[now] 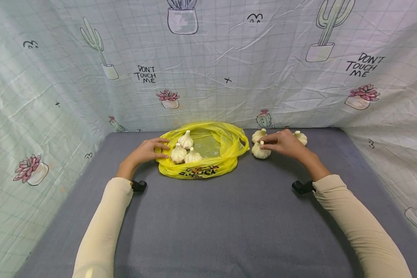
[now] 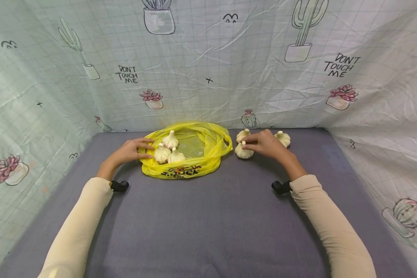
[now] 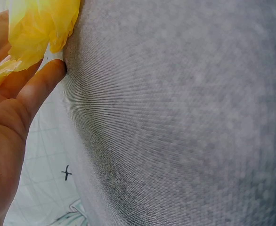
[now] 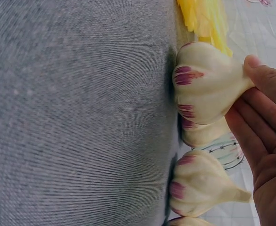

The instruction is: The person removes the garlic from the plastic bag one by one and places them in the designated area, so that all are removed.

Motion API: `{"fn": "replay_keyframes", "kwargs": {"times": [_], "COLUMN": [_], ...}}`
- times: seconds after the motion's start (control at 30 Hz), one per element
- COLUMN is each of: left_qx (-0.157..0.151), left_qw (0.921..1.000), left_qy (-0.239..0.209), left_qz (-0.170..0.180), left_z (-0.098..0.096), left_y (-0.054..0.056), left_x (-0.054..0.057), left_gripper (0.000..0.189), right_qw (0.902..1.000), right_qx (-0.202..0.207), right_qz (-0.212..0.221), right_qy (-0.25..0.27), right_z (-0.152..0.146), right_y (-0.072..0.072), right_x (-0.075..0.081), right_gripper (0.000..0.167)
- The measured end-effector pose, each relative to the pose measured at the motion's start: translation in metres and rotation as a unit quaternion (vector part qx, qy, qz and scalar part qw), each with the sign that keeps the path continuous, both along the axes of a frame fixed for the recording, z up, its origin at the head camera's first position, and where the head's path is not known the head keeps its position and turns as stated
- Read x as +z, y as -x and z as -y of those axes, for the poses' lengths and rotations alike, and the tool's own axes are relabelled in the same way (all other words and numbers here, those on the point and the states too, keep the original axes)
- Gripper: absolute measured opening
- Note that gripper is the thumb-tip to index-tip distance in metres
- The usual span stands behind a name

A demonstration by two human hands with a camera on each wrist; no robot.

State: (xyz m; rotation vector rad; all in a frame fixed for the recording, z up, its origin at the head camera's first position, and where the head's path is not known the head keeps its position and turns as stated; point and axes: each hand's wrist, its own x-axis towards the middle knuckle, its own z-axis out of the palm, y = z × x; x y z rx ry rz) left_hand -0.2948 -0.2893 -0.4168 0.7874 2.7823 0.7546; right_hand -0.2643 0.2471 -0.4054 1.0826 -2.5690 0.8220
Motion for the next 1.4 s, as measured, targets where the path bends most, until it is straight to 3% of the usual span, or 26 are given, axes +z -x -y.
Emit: {"fn": "replay_keyframes", "kwargs": {"times": [0.4,0.83,1.07,1.17,1.4], "left_qx": [0.001,-0.012,-0.016,-0.016,-0.019], "left_qw": [1.0000,0.9997,0.9995,0.9993,0.9993], "left_qy": [0.005,0.021,0.029,0.032,0.033], "left_qz": [-0.004,-0.002,-0.004,-0.007,0.000], "left_z": [-0.003,-0.006,-0.005,-0.004,-0.002], "left_y": [-0.001,-0.001,-0.003,-0.004,-0.003], "left_x": [0.004,0.005,0.006,0.006,0.007], "left_gripper": [0.042,0.042,0.042,0.042,0.041], "right_qw": [0.9980,0.9958,0.9948,0.9957,0.9994], "right_qx": [-0.042,-0.048,-0.035,-0.036,-0.035], "right_qz": [0.046,0.076,0.095,0.084,0.006], "right_qy": [0.006,-0.013,0.011,0.013,0.002], "right_z": [-0.002,-0.002,0.002,0.004,0.019], "right_y": [0.003,0.004,0.000,-0.002,-0.006], "right_x": [-0.004,-0.005,0.000,0.004,0.017], "right_gripper": [0.024,0.038,0.045,0.043,0.036]}}
